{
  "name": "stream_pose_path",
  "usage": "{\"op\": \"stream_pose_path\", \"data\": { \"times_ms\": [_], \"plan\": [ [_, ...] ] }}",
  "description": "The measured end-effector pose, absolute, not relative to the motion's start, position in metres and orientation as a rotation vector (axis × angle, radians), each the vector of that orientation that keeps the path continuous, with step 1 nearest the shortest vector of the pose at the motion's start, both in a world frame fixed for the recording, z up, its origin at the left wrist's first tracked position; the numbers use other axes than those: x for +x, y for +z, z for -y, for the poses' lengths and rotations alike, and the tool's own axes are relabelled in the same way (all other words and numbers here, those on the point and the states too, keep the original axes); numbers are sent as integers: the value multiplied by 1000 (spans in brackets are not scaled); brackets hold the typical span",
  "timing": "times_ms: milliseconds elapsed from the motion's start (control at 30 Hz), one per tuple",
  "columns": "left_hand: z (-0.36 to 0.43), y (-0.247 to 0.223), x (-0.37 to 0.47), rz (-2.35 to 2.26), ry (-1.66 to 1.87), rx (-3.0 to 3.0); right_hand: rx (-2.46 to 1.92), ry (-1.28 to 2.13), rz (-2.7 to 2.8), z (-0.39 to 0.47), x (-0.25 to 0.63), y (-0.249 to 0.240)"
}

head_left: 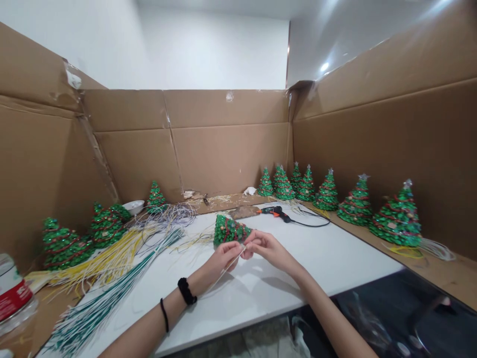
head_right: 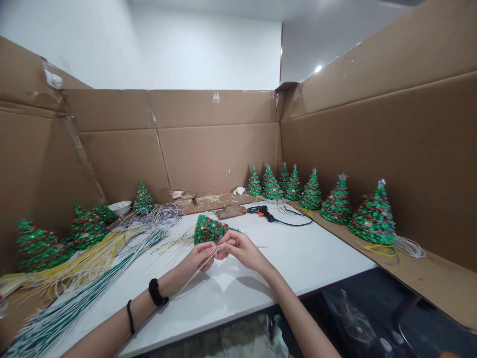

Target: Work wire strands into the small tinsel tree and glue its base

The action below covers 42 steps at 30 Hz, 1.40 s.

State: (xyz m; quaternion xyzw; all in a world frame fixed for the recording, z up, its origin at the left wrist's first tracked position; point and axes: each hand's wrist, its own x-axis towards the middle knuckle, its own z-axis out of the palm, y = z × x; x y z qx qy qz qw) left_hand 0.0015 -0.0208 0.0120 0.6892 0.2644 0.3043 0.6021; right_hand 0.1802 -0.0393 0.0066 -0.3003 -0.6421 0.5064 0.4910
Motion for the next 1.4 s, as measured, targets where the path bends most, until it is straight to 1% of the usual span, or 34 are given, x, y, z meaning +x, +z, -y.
{"op": "stream_pose_path", "data": {
  "times_ms": [267, 433, 600, 800, 1000, 1133, 1300, 1333, 1400],
  "plan": [
    [20, 9, 3, -669, 546, 1614, -802, 1263, 1527, 37, 186, 9],
    [18, 8, -1, -579, 583, 1577, -804, 1242, 1540, 37, 190, 10],
    [18, 7, -1, -604, 560, 1588, -816, 1257, 1581, 40, 191, 12],
    [12, 14, -1, -750, 664, 1847, -821, 1182, 1507, 37, 198, 15],
    [8, 18, -9, -1019, 882, 2251, -905, 910, 1436, 40, 225, 28],
    [8, 17, -9, -1047, 929, 2271, -983, 757, 1359, 49, 251, 35],
    [8, 14, -9, -972, 972, 2213, -1086, 648, 1368, 44, 270, 31],
    [8, 13, -9, -967, 967, 2227, -1116, 585, 1398, 43, 270, 30],
    [8, 12, -9, -994, 943, 2287, -1172, 343, 1459, 43, 263, 30]
  ]
}}
